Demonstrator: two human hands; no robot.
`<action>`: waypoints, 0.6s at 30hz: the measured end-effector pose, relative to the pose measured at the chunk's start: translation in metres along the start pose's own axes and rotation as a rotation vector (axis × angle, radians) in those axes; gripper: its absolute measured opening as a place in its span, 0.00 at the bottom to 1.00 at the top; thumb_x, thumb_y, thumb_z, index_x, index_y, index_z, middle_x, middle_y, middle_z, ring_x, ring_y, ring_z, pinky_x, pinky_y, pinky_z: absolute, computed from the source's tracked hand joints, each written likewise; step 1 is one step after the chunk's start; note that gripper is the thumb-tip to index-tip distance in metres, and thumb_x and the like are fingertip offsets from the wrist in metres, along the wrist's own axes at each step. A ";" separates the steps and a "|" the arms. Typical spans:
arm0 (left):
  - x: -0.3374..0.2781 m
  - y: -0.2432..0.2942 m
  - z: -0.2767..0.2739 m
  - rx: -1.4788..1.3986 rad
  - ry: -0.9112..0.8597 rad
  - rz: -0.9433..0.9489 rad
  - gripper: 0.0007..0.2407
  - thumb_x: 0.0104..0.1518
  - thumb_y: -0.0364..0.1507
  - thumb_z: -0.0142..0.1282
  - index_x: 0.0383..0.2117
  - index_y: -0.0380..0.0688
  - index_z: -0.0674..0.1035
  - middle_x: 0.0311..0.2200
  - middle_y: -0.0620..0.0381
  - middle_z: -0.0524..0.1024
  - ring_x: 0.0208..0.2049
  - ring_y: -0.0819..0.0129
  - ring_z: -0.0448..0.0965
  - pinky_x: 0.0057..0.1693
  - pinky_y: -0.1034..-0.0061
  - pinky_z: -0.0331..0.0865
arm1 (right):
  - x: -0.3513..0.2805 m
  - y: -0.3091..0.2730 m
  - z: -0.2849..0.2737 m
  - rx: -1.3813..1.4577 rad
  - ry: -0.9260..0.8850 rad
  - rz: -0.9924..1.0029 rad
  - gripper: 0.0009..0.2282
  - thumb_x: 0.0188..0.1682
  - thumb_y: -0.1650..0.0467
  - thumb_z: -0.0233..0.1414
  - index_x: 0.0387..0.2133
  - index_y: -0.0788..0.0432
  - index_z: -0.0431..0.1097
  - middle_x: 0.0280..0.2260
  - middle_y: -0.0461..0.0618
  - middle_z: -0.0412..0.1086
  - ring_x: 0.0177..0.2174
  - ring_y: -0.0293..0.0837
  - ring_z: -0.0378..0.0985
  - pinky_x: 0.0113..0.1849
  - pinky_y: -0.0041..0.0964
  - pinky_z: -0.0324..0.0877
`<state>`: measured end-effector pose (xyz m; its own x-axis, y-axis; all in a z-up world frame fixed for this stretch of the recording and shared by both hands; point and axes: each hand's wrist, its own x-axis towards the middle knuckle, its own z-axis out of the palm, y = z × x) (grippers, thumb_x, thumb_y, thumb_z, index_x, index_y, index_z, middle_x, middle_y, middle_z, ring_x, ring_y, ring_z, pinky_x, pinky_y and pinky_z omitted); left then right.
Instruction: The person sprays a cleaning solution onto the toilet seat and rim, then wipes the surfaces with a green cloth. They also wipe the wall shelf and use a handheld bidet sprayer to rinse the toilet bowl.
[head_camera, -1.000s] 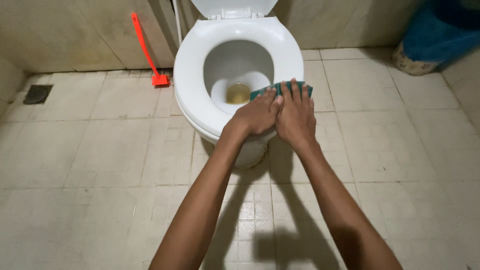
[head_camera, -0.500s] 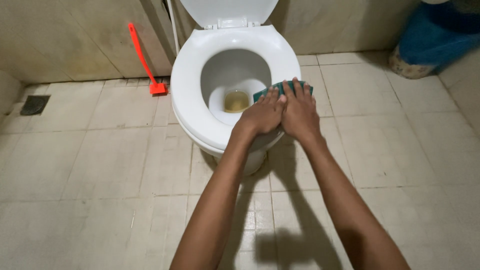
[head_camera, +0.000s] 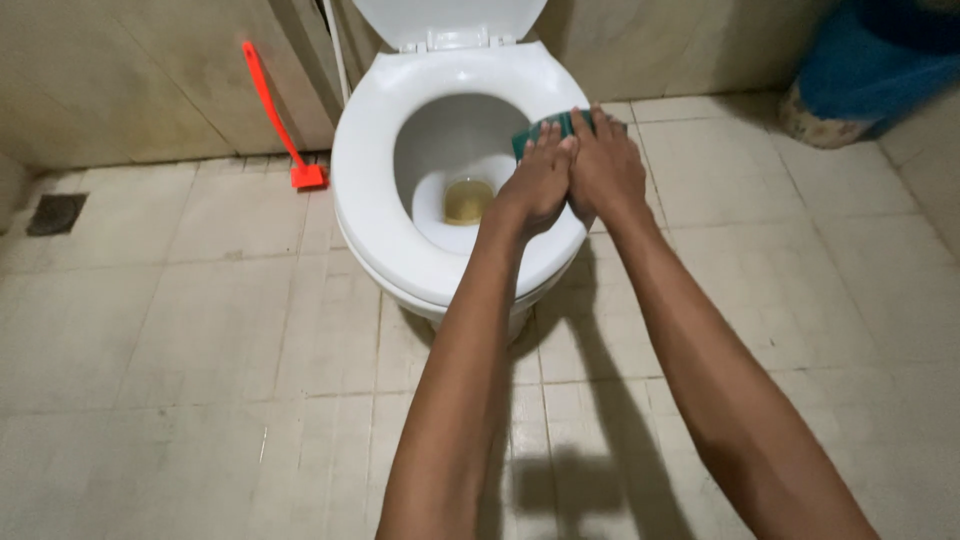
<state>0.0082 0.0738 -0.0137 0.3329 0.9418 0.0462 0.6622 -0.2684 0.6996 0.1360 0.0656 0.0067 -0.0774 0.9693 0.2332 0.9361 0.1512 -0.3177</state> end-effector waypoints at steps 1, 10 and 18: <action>0.000 -0.002 -0.001 0.004 0.008 0.003 0.28 0.69 0.43 0.13 0.72 0.38 0.47 0.75 0.48 0.37 0.76 0.59 0.32 0.77 0.67 0.31 | -0.003 -0.004 -0.003 0.001 0.007 -0.006 0.24 0.60 0.61 0.36 0.69 0.53 0.51 0.70 0.57 0.47 0.67 0.59 0.49 0.63 0.55 0.49; -0.072 0.002 -0.015 0.011 -0.122 -0.035 0.29 0.66 0.46 0.17 0.71 0.44 0.51 0.74 0.54 0.41 0.74 0.61 0.37 0.74 0.66 0.37 | -0.086 -0.043 -0.012 0.049 0.009 0.104 0.24 0.59 0.62 0.35 0.68 0.55 0.52 0.69 0.59 0.45 0.66 0.63 0.46 0.63 0.59 0.45; -0.147 0.030 -0.044 0.349 -0.231 -0.026 0.30 0.66 0.49 0.17 0.72 0.47 0.50 0.74 0.55 0.44 0.73 0.59 0.44 0.73 0.68 0.41 | -0.152 -0.078 -0.006 0.192 0.049 0.144 0.26 0.60 0.61 0.33 0.70 0.58 0.48 0.71 0.61 0.40 0.68 0.67 0.41 0.64 0.60 0.43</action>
<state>-0.0505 -0.0638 0.0316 0.4288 0.8895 -0.1576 0.8468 -0.3351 0.4131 0.0772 -0.0944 0.0016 0.0729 0.9737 0.2157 0.8535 0.0509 -0.5186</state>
